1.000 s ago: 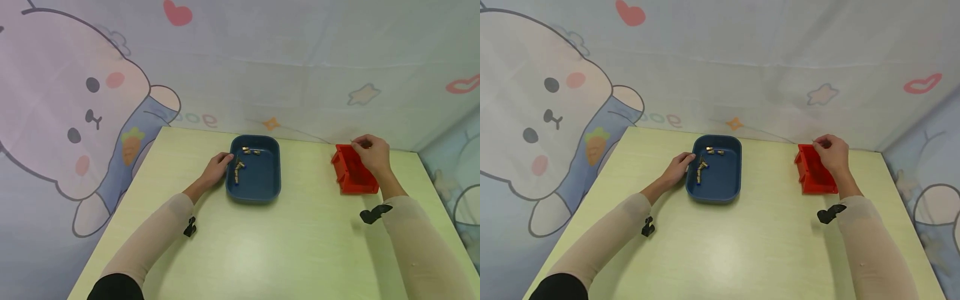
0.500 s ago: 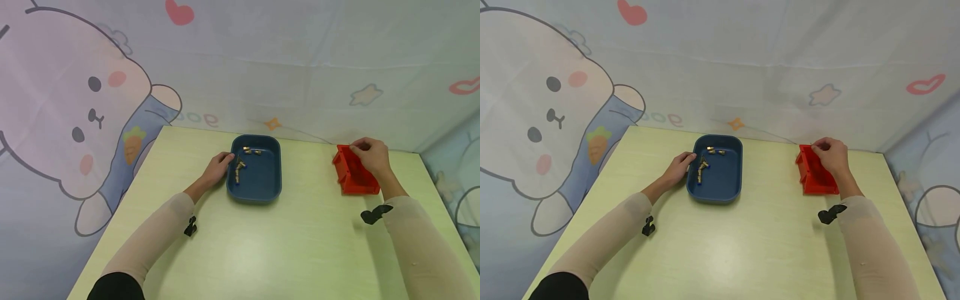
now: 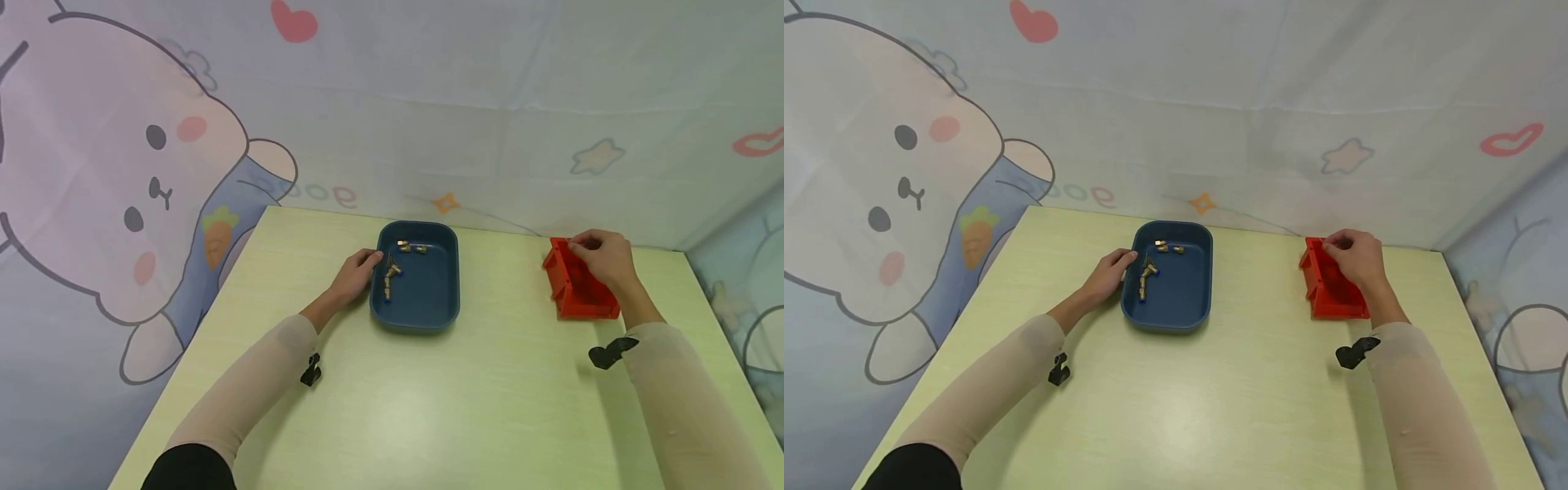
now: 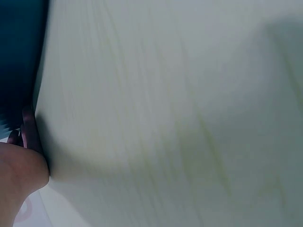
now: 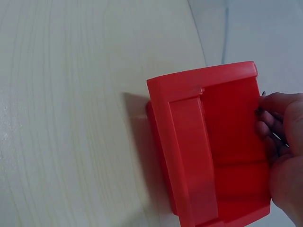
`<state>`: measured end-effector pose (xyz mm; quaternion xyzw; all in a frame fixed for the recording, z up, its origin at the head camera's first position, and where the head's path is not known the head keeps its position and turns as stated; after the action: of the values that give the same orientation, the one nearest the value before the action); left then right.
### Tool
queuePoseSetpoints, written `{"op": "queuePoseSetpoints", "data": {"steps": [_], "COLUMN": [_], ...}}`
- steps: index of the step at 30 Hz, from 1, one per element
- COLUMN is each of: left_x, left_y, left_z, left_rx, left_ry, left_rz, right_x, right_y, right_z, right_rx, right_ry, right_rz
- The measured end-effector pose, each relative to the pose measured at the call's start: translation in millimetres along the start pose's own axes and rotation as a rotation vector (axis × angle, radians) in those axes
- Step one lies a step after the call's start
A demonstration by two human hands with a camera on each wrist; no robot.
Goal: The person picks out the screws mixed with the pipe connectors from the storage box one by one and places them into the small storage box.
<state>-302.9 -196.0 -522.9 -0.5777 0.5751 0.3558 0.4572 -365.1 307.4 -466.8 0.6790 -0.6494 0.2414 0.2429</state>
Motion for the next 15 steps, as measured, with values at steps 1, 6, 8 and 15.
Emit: {"op": "queuePoseSetpoints", "data": {"steps": [1,6,8,15], "left_x": [1.0,2.6,1.6,0.5], "left_y": [0.2,0.4,0.3,0.8], "left_z": [0.2,0.8,0.4,0.0], "left_rx": [0.002,0.001,-0.005,-0.008], "left_ry": [-0.001,0.004,0.005,0.015], "left_rz": [-0.005,-0.009,-0.005,0.007], "right_x": [-0.7,-1.8,-1.8,-3.1], "right_y": [0.0,0.4,1.1,1.0], "right_z": [0.5,2.3,2.5,2.0], "right_rx": [0.002,0.008,0.007,0.017], "right_ry": [-0.001,0.0,0.003,0.016], "right_rz": [0.002,0.005,0.004,0.018]}}
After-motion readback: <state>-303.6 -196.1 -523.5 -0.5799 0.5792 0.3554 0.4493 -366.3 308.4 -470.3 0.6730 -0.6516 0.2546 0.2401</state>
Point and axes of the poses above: each hand's wrist, its own y-axis towards the middle knuckle, its own z-axis out of the palm, x = y × z, the point moved 5 cm from there along y, towards the middle knuckle
